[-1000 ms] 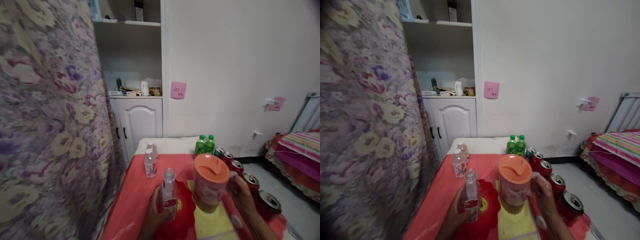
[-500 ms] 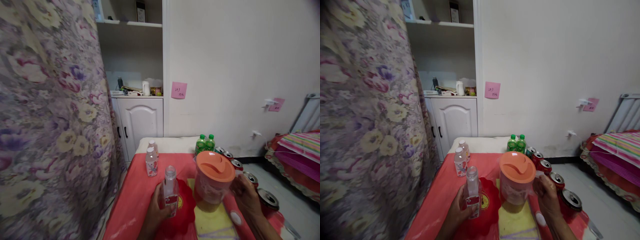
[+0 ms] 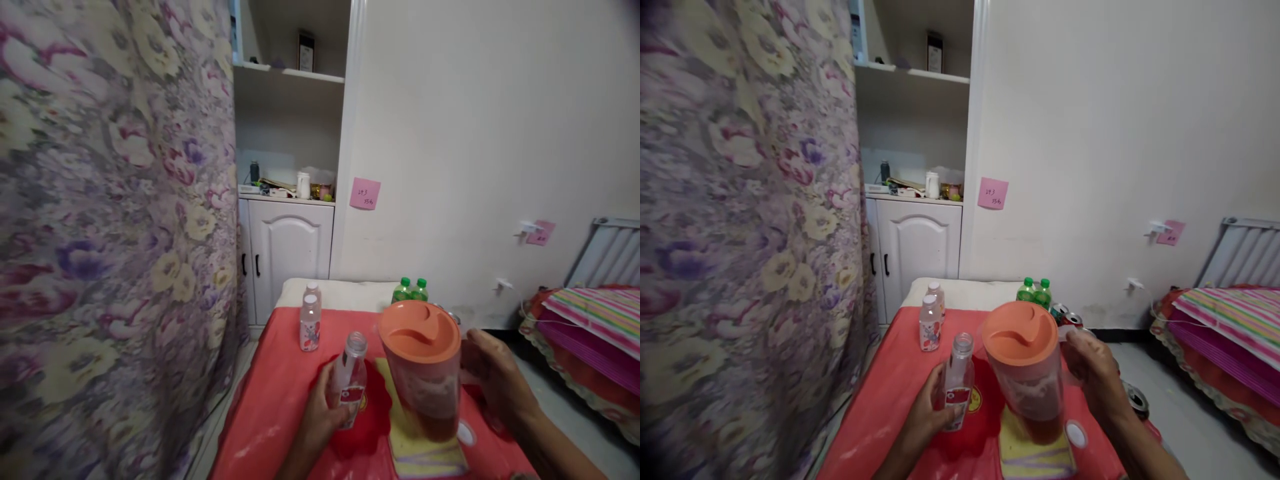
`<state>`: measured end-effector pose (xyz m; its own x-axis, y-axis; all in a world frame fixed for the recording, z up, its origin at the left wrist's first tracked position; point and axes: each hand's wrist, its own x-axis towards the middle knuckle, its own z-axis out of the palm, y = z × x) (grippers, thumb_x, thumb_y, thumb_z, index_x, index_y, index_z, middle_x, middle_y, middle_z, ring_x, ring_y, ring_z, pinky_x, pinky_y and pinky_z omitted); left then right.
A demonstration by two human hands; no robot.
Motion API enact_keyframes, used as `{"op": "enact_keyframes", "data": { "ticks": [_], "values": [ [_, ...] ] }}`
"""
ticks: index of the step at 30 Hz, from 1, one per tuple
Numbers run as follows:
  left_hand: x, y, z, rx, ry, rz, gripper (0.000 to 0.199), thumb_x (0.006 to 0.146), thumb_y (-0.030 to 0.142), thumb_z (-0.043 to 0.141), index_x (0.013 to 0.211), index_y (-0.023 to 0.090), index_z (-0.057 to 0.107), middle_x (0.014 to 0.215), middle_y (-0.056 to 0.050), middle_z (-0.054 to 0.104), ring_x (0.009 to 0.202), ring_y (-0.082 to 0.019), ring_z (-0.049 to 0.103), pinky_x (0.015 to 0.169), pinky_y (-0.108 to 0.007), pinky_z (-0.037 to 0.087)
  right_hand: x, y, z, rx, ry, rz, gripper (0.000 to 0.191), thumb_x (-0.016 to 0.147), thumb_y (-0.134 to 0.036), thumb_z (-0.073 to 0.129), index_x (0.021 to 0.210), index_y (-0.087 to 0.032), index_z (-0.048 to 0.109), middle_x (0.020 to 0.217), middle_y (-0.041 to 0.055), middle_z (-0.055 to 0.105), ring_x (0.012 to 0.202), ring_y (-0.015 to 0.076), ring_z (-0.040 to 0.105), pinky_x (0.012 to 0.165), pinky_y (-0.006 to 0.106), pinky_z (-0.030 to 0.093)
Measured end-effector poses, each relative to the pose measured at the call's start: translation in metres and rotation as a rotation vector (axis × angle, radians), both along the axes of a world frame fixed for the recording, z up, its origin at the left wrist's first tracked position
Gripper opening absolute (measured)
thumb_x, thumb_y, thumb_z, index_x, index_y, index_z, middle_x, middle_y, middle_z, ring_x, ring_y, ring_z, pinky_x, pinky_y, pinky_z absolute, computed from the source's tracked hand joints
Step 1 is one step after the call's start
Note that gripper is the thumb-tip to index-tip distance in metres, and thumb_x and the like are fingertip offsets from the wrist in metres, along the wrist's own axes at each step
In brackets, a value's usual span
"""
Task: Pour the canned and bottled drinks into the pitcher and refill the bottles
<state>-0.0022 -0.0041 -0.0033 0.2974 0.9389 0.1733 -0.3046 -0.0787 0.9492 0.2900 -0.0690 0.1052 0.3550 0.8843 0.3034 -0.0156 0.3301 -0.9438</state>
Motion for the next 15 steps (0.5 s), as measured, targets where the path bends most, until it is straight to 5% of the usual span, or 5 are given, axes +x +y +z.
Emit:
{"op": "enact_keyframes", "data": {
  "ticks": [15],
  "values": [
    [0.001, -0.011, 0.008, -0.035, -0.093, -0.077, 0.08, 0.052, 0.026, 0.088, 0.125, 0.023, 0.057, 0.127, -0.012, 0.071, 0.118, -0.035, 0.065, 0.098, -0.042, 0.052, -0.013, 0.0, 0.074, -0.095, -0.348, 0.002, 0.06, 0.071, -0.07, 0.071, 0.052, -0.024, 0.039, 0.048, -0.0085, 0.026, 0.047, 0.0085, 0.017, 0.046, 0.027, 0.013]
  ]
}}
